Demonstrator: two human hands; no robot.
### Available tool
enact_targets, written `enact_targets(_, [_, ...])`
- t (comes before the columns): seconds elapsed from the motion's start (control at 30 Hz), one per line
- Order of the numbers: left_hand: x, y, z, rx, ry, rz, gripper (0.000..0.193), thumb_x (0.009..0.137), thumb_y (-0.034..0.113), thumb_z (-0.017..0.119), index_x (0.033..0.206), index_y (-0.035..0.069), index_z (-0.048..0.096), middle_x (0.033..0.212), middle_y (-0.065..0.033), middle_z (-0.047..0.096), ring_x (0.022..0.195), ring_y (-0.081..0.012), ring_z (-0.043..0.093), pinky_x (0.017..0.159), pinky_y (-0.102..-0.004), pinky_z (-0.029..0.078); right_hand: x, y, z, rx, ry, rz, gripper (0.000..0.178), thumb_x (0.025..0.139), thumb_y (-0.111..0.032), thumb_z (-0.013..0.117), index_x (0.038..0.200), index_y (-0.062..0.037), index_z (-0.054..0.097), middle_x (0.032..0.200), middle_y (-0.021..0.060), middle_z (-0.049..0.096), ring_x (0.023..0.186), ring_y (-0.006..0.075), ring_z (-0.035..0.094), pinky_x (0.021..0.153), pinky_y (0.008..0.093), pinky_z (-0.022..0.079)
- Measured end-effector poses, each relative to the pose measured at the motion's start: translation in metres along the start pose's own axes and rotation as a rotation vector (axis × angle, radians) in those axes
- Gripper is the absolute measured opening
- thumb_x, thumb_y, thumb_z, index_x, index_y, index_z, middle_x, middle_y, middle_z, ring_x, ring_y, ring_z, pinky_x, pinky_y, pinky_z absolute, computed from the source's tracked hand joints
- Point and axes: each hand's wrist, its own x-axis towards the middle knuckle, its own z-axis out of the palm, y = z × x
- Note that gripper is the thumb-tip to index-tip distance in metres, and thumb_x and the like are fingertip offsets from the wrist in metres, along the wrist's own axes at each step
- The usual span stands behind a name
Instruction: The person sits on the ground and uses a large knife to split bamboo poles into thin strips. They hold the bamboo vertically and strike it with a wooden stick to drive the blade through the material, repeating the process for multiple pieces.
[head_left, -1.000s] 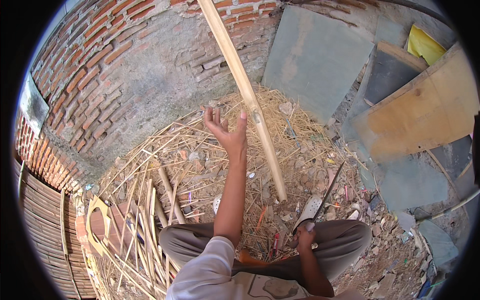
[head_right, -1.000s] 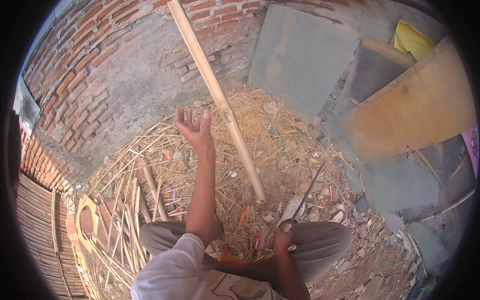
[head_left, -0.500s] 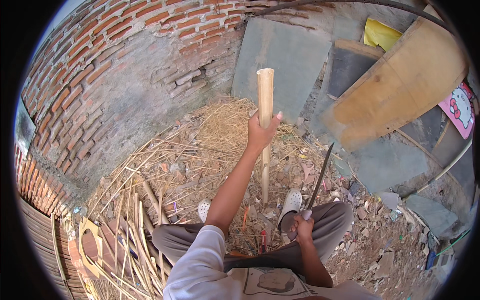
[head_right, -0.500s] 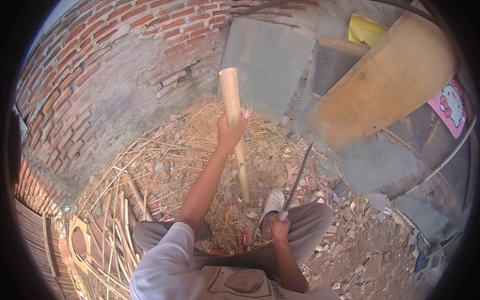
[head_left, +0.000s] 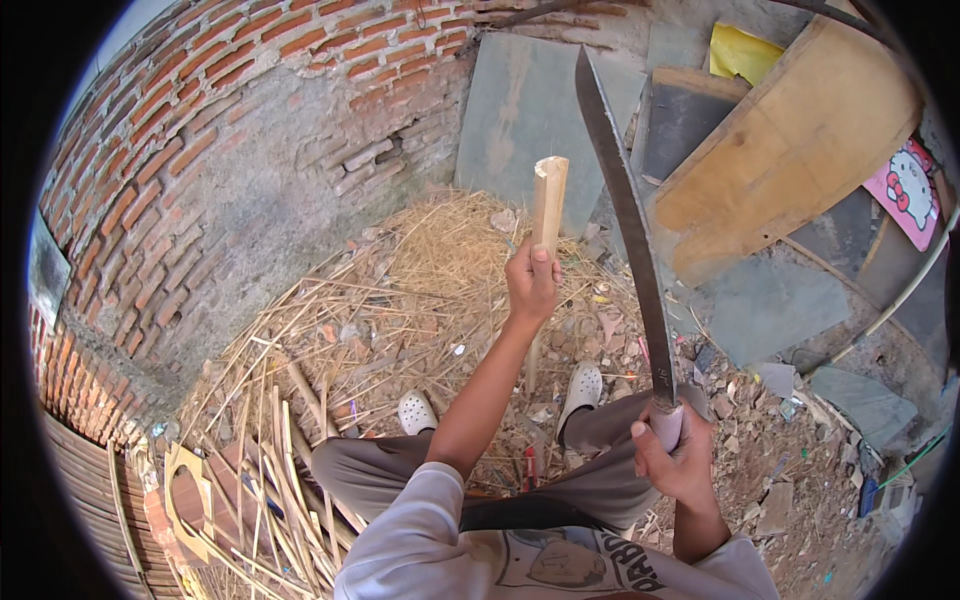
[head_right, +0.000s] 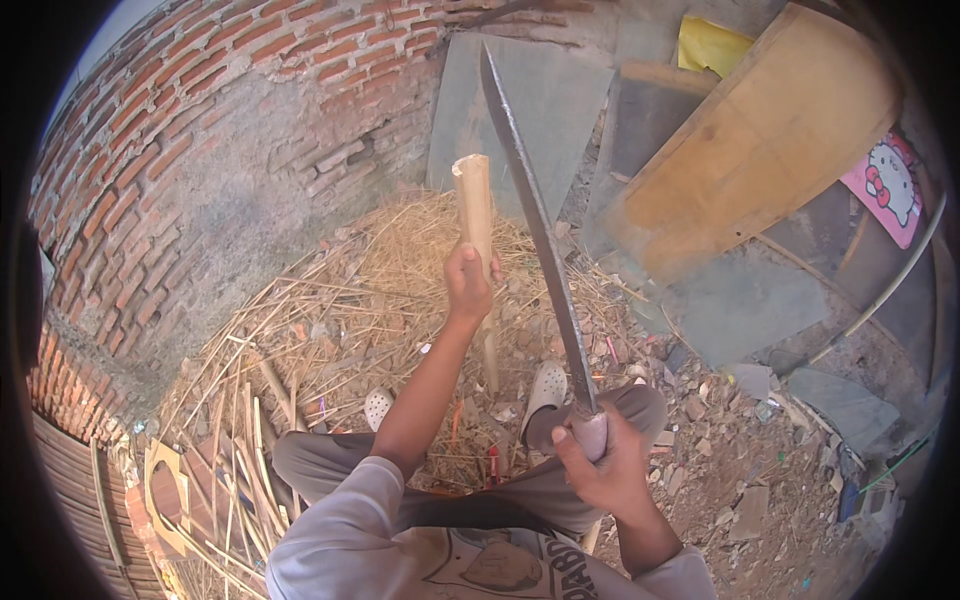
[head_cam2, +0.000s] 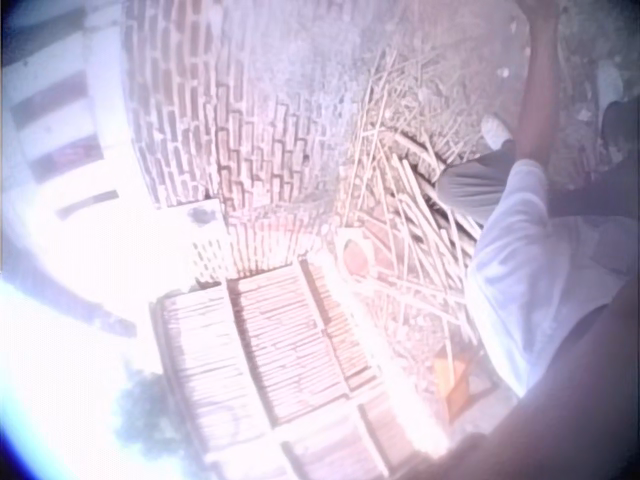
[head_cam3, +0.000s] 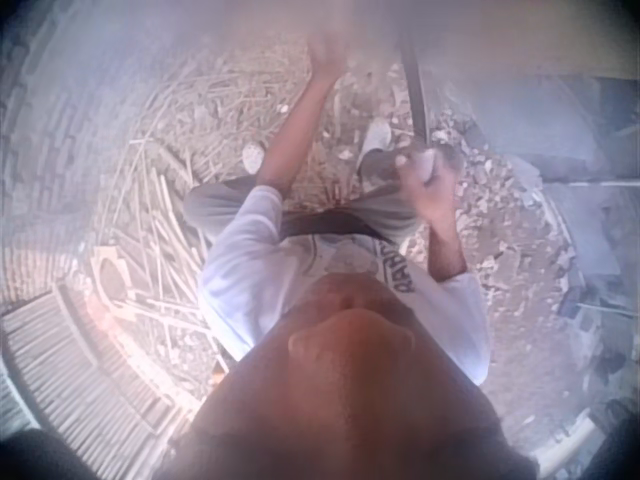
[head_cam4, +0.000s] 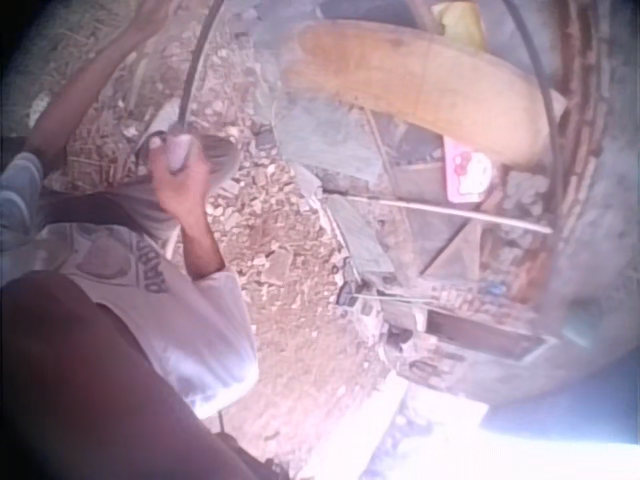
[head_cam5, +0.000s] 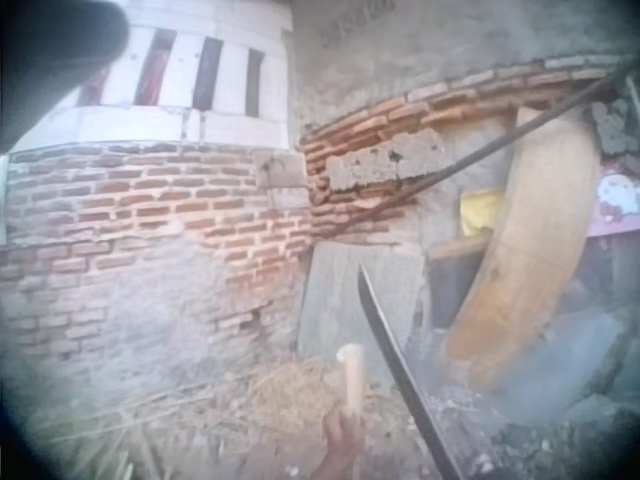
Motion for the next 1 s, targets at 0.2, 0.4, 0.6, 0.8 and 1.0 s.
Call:
enact_targets(0.2, [-0.003, 0.006, -0.001, 0.078, 0.056, 0.024, 0.055, 0.099, 0.054, 0.043, 0.083, 0.002, 0.052, 0.060, -0.0028, 0.053, 0.052, -0.0098, 0.053, 0.048, -0.0264, 0.041, 0.003, 0.017, 0.012, -0.201, -0.013, 0.021, 0.021, 0.085, -0.016, 0.073, 0.091, -0.0011, 0.058, 0.067, 0.0021, 0.054, 0.063, 0.0092, 0.046, 0.056, 0.0284, 0.041])
enact_targets(0.4, [-0.008, 0.004, -0.007, 0.123, 0.095, 0.049, 0.054, 0.099, 0.054, 0.043, 0.083, 0.003, 0.052, 0.058, -0.0031, 0.052, 0.052, -0.0113, 0.052, 0.048, -0.0286, 0.040, 0.002, 0.002, 0.023, -0.066, 0.048, -0.023, 0.020, 0.086, -0.015, 0.071, 0.090, -0.0015, 0.057, 0.068, 0.0026, 0.054, 0.062, 0.0085, 0.047, 0.055, 0.0282, 0.041])
enact_targets(0.6, [-0.009, 0.007, -0.012, 0.167, 0.135, 0.064, 0.055, 0.099, 0.055, 0.043, 0.084, 0.003, 0.052, 0.058, -0.0039, 0.051, 0.051, -0.0123, 0.051, 0.048, -0.0305, 0.039, 0.014, 0.002, 0.016, -0.226, -0.013, 0.024, 0.019, 0.086, -0.014, 0.071, 0.092, -0.0020, 0.058, 0.070, 0.0014, 0.056, 0.063, 0.0070, 0.048, 0.055, 0.0268, 0.041])
enact_targets(0.8, [-0.008, 0.005, -0.014, 0.168, 0.129, 0.059, 0.054, 0.098, 0.054, 0.044, 0.085, 0.002, 0.053, 0.058, -0.0037, 0.051, 0.052, -0.0126, 0.052, 0.049, -0.0305, 0.039, 0.011, -0.025, 0.018, -0.092, 0.043, -0.158, 0.019, 0.086, -0.008, 0.070, 0.100, -0.0006, 0.058, 0.075, 0.0005, 0.058, 0.065, 0.0060, 0.052, 0.057, 0.0246, 0.042])
enact_targets(1.0, [-0.010, 0.004, -0.012, 0.136, 0.111, 0.057, 0.054, 0.099, 0.053, 0.044, 0.089, 0.001, 0.054, 0.059, -0.0042, 0.050, 0.054, -0.0114, 0.050, 0.050, -0.0301, 0.039, 0.026, -0.015, 0.026, -0.110, -0.012, -0.132, 0.014, 0.087, -0.005, 0.064, 0.099, -0.0001, 0.058, 0.074, 0.0022, 0.060, 0.065, 0.0064, 0.054, 0.059, 0.0230, 0.044])
